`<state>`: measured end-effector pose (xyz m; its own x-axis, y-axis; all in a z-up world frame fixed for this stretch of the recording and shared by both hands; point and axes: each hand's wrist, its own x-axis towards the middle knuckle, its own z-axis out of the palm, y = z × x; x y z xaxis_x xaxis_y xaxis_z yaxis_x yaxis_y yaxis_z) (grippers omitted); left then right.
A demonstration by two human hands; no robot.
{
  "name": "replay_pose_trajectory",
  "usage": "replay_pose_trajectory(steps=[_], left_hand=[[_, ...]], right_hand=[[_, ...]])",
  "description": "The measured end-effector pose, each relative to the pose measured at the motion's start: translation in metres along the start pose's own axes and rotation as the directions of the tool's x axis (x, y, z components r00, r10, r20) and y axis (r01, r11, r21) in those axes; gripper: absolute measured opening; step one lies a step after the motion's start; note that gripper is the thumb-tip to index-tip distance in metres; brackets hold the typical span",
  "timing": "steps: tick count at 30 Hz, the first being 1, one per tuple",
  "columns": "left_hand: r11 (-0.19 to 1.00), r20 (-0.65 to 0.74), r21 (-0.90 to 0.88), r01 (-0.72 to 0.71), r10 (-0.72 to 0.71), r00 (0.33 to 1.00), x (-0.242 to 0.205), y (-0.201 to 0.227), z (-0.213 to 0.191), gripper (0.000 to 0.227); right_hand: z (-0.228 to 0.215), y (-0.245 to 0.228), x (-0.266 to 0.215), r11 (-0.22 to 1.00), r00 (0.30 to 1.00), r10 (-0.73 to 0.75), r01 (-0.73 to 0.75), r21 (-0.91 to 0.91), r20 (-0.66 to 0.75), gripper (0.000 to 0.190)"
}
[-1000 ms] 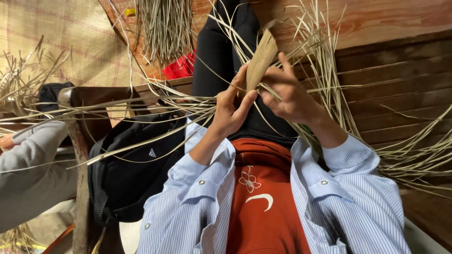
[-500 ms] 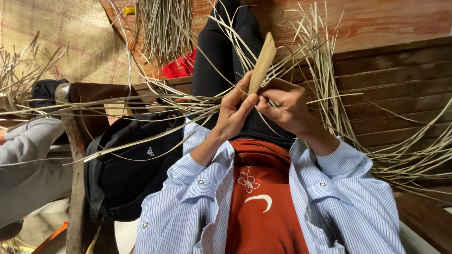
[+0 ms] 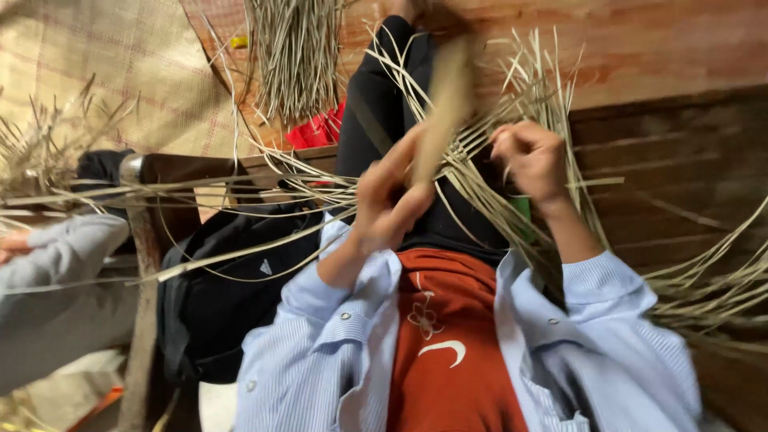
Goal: Weaving straw strands together to create a mat, including using a wooden tool to compress the weave.
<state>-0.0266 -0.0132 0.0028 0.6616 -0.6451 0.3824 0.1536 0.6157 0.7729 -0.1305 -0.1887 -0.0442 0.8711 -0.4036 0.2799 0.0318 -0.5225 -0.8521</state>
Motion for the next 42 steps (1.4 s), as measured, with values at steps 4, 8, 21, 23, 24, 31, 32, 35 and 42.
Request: replay_pose_trajectory(steps=[4, 8, 21, 23, 24, 31, 32, 35, 42], left_hand=[[0.784, -0.006, 0.021, 0.620, -0.620, 0.785, 0.077, -0.022, 0.011, 0.068], [0.378, -0.355, -0.018, 0.926, -0.868, 0.347, 0.079, -0.086, 0.034, 0.070], [0.480, -0.064, 0.872, 0.100, -0.090, 0.994, 0.011, -0.085, 0.001, 0.037], [0.626, -0.145, 0.775, 0.090, 0.038, 0.989, 0.019, -0.064, 0.003, 0.029], [0.626, -0.134, 0.775, 0.082, 0.037, 0.990, 0.019, -0.061, 0.001, 0.029], [0.256, -0.031, 0.966, 0.019, 0.043, 0.999, 0.021, -0.029, -0.047, 0.031], [0.197, -0.049, 0.980, 0.021, 0.138, 0.989, 0.027, -0.023, -0.065, 0.027], [0.296, -0.364, 0.915, 0.274, 0.314, 0.877, 0.033, 0.033, -0.093, 0.011], [0.482, -0.537, 0.819, 0.310, 0.457, 0.709, 0.011, 0.021, -0.124, 0.025]], right_hand=[[-0.029, -0.002, 0.015, 0.982, 0.997, 0.014, -0.028, -0.185, -0.075, 0.014], [-0.050, -0.032, 0.027, 0.960, 0.949, -0.149, 0.072, -0.270, -0.277, 0.008], [0.010, -0.051, -0.001, 0.973, 0.951, 0.085, -0.016, 0.229, -0.296, 0.019], [0.037, -0.033, -0.021, 0.572, 0.829, 0.557, -0.427, 0.701, 0.050, 0.035], [0.038, -0.027, -0.019, 0.573, 0.830, 0.557, -0.418, 0.705, 0.040, 0.035], [-0.040, 0.020, -0.015, -0.225, 0.821, 0.530, -0.105, 0.969, 0.212, 0.014], [-0.058, 0.026, -0.018, -0.052, 0.785, 0.618, -0.010, 0.999, 0.040, 0.024], [-0.143, 0.133, -0.068, 0.034, 0.785, 0.607, 0.128, 0.991, -0.122, 0.019], [-0.104, 0.037, -0.032, 0.329, 0.514, 0.833, -0.161, 0.930, -0.206, 0.015]])
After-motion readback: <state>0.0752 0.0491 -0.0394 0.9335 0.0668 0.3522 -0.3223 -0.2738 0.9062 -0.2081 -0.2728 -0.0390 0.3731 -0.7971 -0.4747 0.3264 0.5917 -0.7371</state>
